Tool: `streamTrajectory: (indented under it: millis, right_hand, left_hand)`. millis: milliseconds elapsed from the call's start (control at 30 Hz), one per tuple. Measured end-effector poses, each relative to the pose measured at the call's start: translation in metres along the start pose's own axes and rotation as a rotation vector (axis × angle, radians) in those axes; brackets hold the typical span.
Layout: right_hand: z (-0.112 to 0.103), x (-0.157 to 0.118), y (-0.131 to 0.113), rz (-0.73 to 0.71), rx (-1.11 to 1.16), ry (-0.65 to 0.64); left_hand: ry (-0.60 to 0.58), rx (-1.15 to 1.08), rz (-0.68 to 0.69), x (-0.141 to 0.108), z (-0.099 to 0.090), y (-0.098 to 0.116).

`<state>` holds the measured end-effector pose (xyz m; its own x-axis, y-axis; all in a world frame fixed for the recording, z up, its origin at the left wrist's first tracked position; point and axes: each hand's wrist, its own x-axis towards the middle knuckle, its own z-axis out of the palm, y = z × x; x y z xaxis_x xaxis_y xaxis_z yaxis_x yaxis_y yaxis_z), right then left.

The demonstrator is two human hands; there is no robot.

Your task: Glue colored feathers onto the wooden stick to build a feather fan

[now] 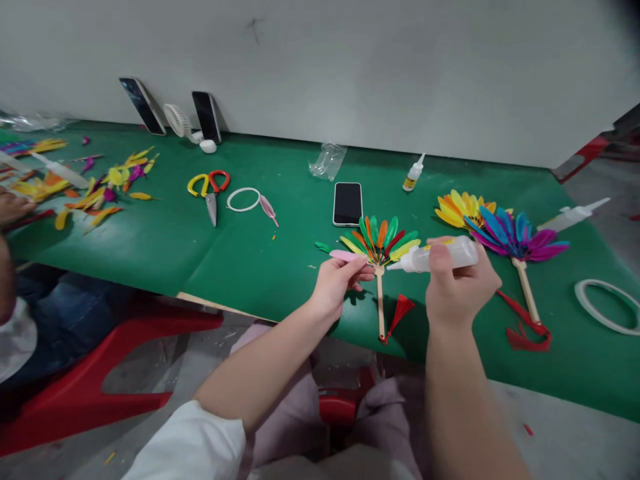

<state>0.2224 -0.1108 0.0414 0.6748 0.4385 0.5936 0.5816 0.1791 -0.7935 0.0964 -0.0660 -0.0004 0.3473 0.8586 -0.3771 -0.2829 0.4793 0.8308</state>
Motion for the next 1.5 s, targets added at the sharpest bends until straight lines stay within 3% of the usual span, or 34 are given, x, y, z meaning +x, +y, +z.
streamTrajectory:
  millis: [300, 700, 1500]
  right_hand:
    - [-0.001, -0.005, 0.009, -0.116, -0.176, -0.126]
    - [0.000, -0.006, 0.012, -0.217, -0.229, -0.162]
    - [0.001, -0.008, 0.011, -0.141, -0.233, -0.166]
  left_hand:
    - [-0.005, 0.086, -0.002, -0.002, 0.003, -0.004]
    - [-0.014, 0.095, -0.014, -0.002, 0.003, -0.004]
    - [-0.013, 0.078, -0.047, -0.002, 0.002, -0.003]
